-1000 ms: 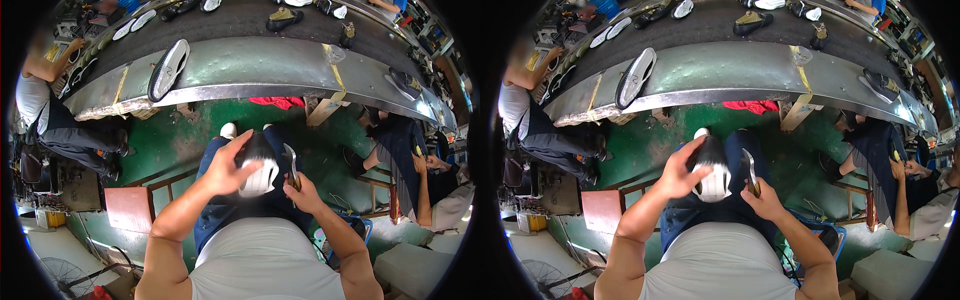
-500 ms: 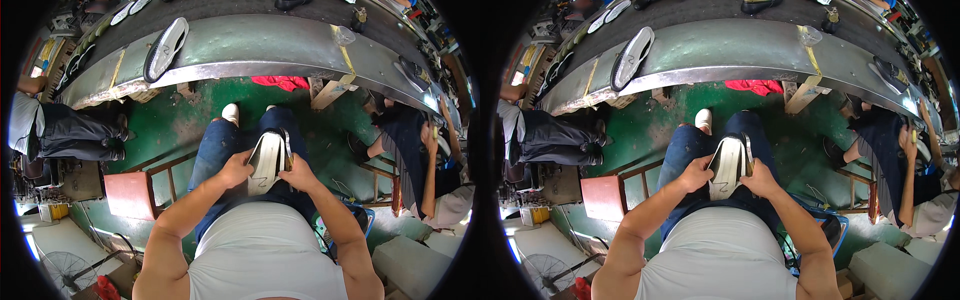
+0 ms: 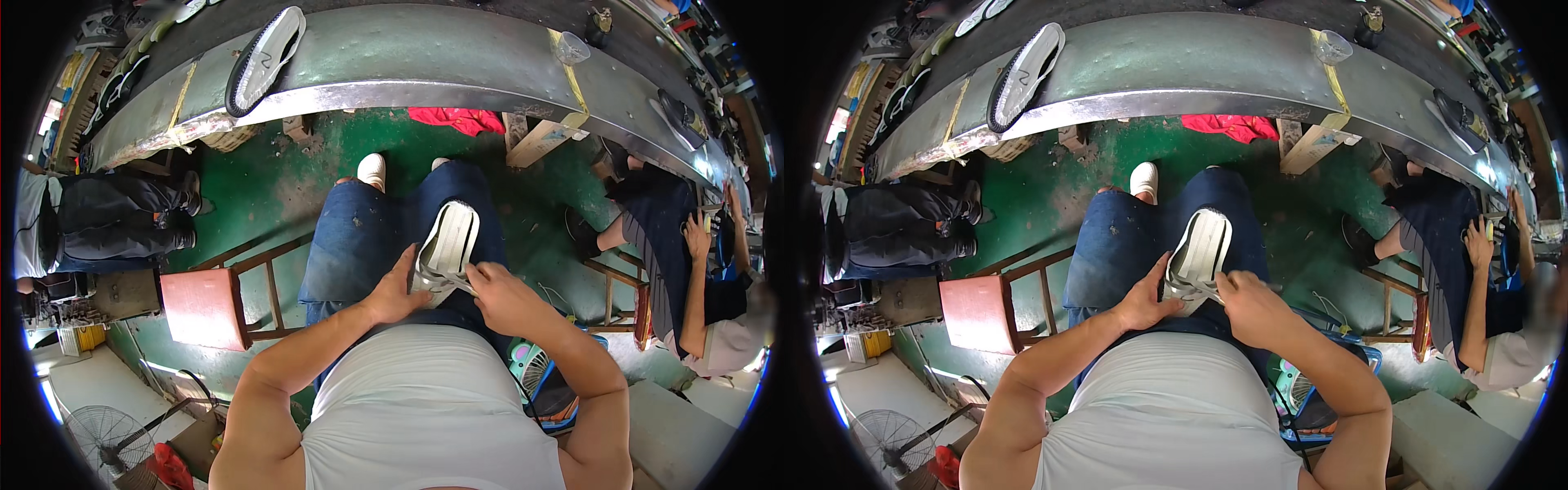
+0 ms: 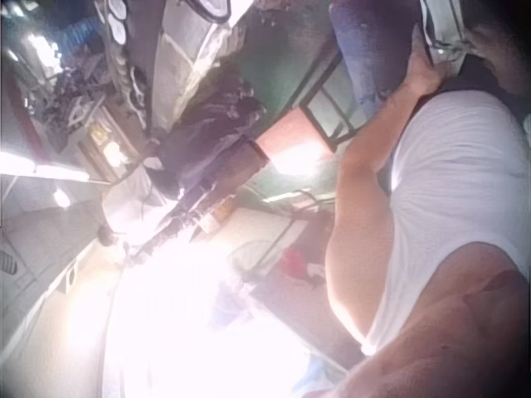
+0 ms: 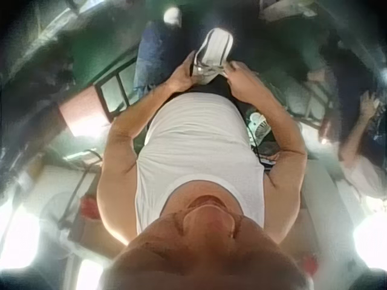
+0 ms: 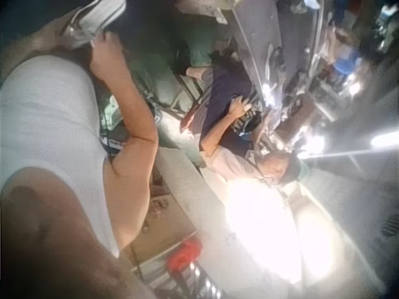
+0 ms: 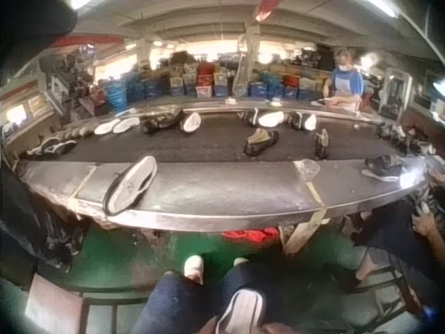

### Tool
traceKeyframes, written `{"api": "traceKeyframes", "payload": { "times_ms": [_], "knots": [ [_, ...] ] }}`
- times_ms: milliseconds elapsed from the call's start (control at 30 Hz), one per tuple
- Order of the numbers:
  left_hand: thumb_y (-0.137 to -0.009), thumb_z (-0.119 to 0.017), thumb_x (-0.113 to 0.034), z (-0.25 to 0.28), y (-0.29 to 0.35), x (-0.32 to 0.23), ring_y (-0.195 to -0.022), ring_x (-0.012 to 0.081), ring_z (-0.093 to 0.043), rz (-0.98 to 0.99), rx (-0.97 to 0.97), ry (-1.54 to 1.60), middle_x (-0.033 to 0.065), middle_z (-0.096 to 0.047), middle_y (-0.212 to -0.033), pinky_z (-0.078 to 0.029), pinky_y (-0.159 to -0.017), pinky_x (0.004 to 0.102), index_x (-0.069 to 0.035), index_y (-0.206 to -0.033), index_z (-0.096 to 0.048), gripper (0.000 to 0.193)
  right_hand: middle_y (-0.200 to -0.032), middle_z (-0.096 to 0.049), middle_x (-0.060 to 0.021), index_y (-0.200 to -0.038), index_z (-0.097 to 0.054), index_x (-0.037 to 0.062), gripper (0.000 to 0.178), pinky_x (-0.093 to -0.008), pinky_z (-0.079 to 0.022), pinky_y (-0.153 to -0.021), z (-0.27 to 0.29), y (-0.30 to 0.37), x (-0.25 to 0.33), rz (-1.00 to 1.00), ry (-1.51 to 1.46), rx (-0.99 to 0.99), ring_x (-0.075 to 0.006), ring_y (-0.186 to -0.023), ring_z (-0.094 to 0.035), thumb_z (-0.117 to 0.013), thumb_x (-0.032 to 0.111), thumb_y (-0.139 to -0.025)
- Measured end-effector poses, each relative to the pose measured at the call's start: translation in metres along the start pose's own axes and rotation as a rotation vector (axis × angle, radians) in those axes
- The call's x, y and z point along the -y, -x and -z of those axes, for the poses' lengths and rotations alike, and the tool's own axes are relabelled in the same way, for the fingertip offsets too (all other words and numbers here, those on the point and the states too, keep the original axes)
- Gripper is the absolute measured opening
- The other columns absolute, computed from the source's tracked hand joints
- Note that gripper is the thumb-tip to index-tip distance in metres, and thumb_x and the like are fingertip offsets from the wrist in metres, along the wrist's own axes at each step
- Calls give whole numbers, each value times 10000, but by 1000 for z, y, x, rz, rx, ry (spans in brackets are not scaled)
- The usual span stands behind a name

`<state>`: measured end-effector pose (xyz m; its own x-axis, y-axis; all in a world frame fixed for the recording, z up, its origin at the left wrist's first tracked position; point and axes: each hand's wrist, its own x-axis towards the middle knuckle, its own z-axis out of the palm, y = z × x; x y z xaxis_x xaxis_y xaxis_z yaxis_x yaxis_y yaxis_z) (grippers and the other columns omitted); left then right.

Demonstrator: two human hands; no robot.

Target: Using a lasting tool to pull and secure shoe uppers over a last on an assembly line.

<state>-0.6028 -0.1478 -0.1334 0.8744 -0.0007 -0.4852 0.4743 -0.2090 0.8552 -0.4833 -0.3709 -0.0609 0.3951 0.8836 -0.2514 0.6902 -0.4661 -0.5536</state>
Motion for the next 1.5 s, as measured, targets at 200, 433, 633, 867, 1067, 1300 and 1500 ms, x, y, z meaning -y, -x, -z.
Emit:
{"api": "traceKeyframes", "payload": {
  "times_ms": [200, 433, 633, 867, 1067, 1300, 1500],
  "knots": [
    [-823, -564, -132, -2, 1, 18, -1488, 266, -261, -35, 132, 707, 196, -247, -1617, -195, -1217, 352, 38, -1581, -88, 910, -965, -686, -218, -1123, -635, -66, 332, -423, -563, -763, 38, -47, 37, -11, 381, 384, -353, -898, -687, -608, 75, -823],
    [-1070, -218, -555, -19, -23, 66, -1497, 241, -246, 145, -200, 756, 160, -219, -1639, -191, -1222, 354, 4, -1576, -178, 755, -826, -682, -251, -951, -635, -38, 226, -513, -531, -756, -21, -47, 6, 0, -35, 339, -439, -818, -670, -645, 177, -882],
    [-1087, -300, -407, -25, -36, 57, -1270, 337, -570, 29, -639, 390, 247, -603, -1340, -427, -1069, 364, 84, -1384, -509, 610, -902, -672, -231, -1001, -601, -11, 231, -500, -508, -797, -56, -31, 19, -111, -224, 19, -420, -892, -649, -646, 188, -893],
    [-1074, -367, -267, -25, -21, 42, -1289, 456, -516, -143, -611, 70, 335, -531, -1366, -408, -1098, 416, 83, -1371, -510, 481, -1101, -602, -284, -1205, -505, -99, 402, -486, -501, -866, -7, -25, 12, -126, -3, 118, -445, -1026, -604, -641, 111, -890],
    [-1064, -407, -214, -21, -16, 34, -1414, 456, -370, -358, -503, -221, 345, -349, -1512, -409, -1098, 407, 83, -1458, -397, 494, -974, -639, -235, -1099, -556, -40, 275, -465, -540, -779, -33, -39, -13, -119, 91, -74, -399, -913, -645, -627, 157, -921],
    [-1029, -481, -220, -4, -12, 18, -1209, 489, -560, -442, -274, -487, 329, -207, -1577, -519, -984, 441, -139, -1537, -367, 528, -913, -695, -169, -1015, -597, -5, 222, -438, -543, -720, -28, -16, -33, -288, -44, 64, -328, -823, -695, -620, 207, -953],
    [-1018, -489, -256, 14, -20, -18, -1079, 509, -624, -191, -37, -647, 363, -234, -1544, -555, -934, 455, -261, -1556, -328, 562, -893, -707, -115, -999, -617, -16, 247, -353, -545, -626, 29, -21, -54, -579, -575, 495, -140, -670, -671, -593, 229, -978]
  ]
}}
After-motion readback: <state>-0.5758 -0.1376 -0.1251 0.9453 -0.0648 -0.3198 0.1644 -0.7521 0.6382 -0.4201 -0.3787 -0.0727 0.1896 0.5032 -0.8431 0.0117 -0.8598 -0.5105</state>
